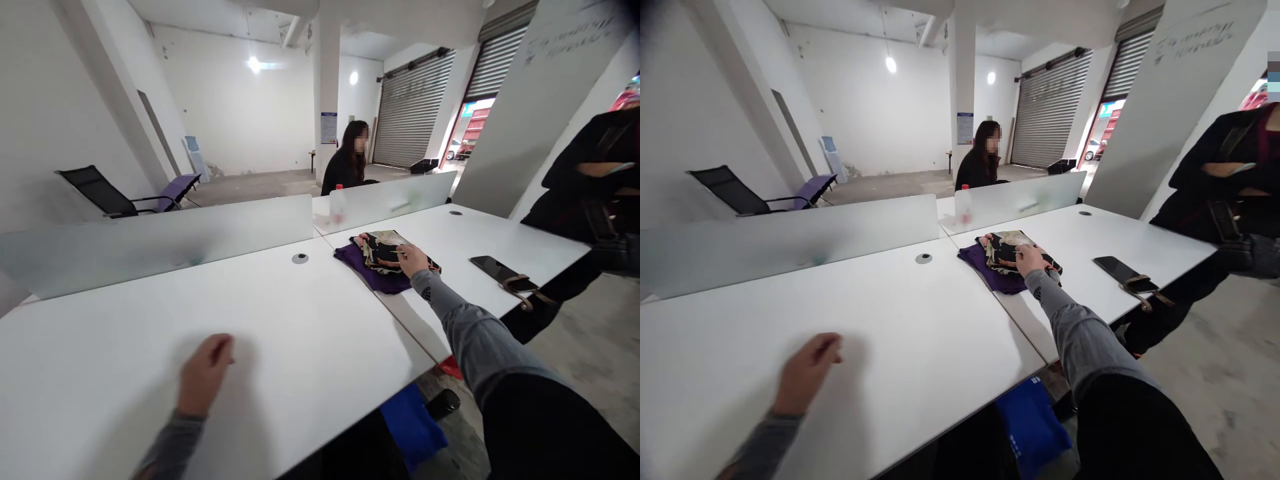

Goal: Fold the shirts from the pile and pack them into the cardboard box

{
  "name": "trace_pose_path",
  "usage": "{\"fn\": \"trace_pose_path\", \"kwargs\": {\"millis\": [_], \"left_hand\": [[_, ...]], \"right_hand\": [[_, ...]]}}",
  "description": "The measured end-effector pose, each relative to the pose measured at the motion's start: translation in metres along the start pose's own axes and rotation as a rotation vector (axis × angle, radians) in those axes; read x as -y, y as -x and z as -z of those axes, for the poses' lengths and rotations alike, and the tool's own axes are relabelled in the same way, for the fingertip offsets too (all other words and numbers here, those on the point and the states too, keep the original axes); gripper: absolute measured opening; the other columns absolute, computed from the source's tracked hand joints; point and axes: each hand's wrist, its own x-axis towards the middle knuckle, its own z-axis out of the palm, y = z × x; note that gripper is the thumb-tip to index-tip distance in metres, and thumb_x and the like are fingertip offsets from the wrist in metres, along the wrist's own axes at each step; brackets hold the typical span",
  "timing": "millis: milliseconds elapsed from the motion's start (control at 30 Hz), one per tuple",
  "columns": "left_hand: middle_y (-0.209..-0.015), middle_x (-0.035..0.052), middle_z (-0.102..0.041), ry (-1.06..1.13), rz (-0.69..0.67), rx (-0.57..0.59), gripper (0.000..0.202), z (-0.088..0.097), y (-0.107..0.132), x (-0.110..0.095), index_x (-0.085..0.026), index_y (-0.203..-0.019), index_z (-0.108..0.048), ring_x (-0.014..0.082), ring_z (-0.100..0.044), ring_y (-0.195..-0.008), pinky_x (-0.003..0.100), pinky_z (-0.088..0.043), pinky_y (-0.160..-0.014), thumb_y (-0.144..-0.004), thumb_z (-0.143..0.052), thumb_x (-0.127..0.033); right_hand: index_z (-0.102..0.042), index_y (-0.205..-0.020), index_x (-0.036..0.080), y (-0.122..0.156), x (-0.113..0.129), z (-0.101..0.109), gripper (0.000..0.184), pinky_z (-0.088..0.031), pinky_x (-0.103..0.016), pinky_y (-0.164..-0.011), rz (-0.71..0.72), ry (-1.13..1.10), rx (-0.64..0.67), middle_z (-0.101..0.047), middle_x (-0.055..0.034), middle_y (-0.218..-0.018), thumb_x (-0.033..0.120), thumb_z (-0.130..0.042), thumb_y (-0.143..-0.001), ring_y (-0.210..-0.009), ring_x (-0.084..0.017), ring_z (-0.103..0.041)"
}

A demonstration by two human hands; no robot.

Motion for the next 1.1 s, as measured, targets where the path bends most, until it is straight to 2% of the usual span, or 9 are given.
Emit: {"fn": "trace_pose_path", "kwargs": {"millis": [167,333,467,567,667,767,900,1000,1100], "left_hand": [[-0.081,0.0001,-0.06,-0.039,-0.239,0.254,0.02,-0.06,0.006,-0.017,-0.021,-0.085,-0.059,0.013,-0.058,-0.067,0.026,-0.047,-0.066,-0.091,-0.043,-0.03],[-0.083,-0.0006,-0.056,-0.087,-0.222,0.3,0.018,-0.058,0.006,-0.015,-0.022,-0.085,-0.055,0.0126,-0.055,-0.068,0.024,-0.044,-0.066,-0.092,-0.039,-0.026],[-0.083,-0.0005,-0.056,-0.065,-0.223,0.328,0.019,-0.053,0.005,-0.016,-0.022,-0.084,-0.055,0.0127,-0.055,-0.068,0.024,-0.044,-0.067,-0.093,-0.038,-0.026],[-0.08,-0.0005,-0.057,-0.034,-0.202,0.312,0.02,-0.055,0.003,-0.019,-0.022,-0.082,-0.055,0.0131,-0.055,-0.066,0.024,-0.044,-0.066,-0.092,-0.039,-0.028],[-0.078,-0.0004,-0.059,0.017,-0.135,0.263,0.019,-0.056,0.0,-0.02,-0.022,-0.081,-0.057,0.014,-0.056,-0.066,0.025,-0.045,-0.066,-0.09,-0.042,-0.031],[-0.066,-0.0019,-0.058,0.153,0.027,0.196,0.02,-0.053,-0.007,-0.019,-0.022,-0.082,-0.058,0.0141,-0.056,-0.06,0.026,-0.045,-0.063,-0.088,-0.046,-0.037],[-0.067,-0.0003,-0.059,0.471,0.317,-0.005,0.031,-0.033,-0.02,-0.003,-0.018,-0.087,-0.057,0.0146,-0.06,-0.057,0.025,-0.047,-0.054,-0.084,-0.051,-0.049],[-0.075,0.0034,-0.062,0.584,0.484,-0.16,0.043,-0.005,-0.022,0.022,-0.016,-0.088,-0.055,0.0171,-0.064,-0.062,0.027,-0.051,-0.054,-0.08,-0.053,-0.058],[-0.078,0.0044,-0.065,0.437,0.504,-0.217,0.045,0.025,-0.013,0.043,-0.018,-0.088,-0.056,0.0181,-0.064,-0.068,0.03,-0.053,-0.061,-0.082,-0.048,-0.061]], "right_hand": [[-0.068,-0.099,0.013,-0.034,-0.031,-0.027,0.027,-0.036,-0.04,-0.104,-0.068,0.092,0.112,-0.062,-0.0174,-0.12,0.023,-0.06,-0.076,-0.119,-0.029,-0.05],[-0.069,-0.074,0.015,-0.048,-0.044,-0.038,0.011,-0.042,-0.041,-0.095,-0.154,0.096,0.196,-0.07,-0.0137,-0.094,0.017,-0.066,-0.063,-0.105,-0.029,-0.059],[-0.067,-0.066,0.016,-0.059,-0.041,-0.024,0.007,-0.048,-0.039,-0.084,-0.223,0.01,0.125,-0.069,-0.011,-0.079,0.021,-0.061,-0.066,-0.092,-0.028,-0.063],[-0.067,-0.075,0.016,-0.067,-0.019,-0.002,0.02,-0.051,-0.034,-0.073,-0.214,-0.108,0.034,-0.067,-0.008,-0.073,0.031,-0.056,-0.075,-0.082,-0.025,-0.064],[-0.065,-0.09,0.015,-0.061,0.043,0.022,0.029,-0.052,-0.029,-0.067,-0.073,-0.435,0.021,-0.066,-0.005,-0.076,0.04,-0.054,-0.08,-0.074,-0.019,-0.063],[-0.063,-0.09,0.018,-0.017,0.142,0.037,0.028,-0.053,-0.029,-0.067,0.214,-0.978,0.264,-0.065,-0.002,-0.077,0.043,-0.065,-0.076,-0.069,-0.015,-0.061],[-0.065,-0.084,0.017,0.098,0.252,0.042,0.022,-0.051,-0.027,-0.075,0.736,-0.996,0.839,-0.066,-0.0036,-0.081,0.038,-0.058,-0.086,-0.077,-0.014,-0.061],[-0.067,-0.09,0.016,0.169,0.27,0.038,0.023,-0.05,-0.026,-0.079,1.051,-0.93,1.158,-0.068,-0.0068,-0.089,0.034,-0.052,-0.091,-0.084,-0.015,-0.063],[-0.068,-0.096,0.017,0.191,0.243,0.03,0.023,-0.051,-0.025,-0.074,1.018,-0.815,1.145,-0.069,-0.0073,-0.091,0.032,-0.052,-0.091,-0.08,-0.015,-0.063]]}}
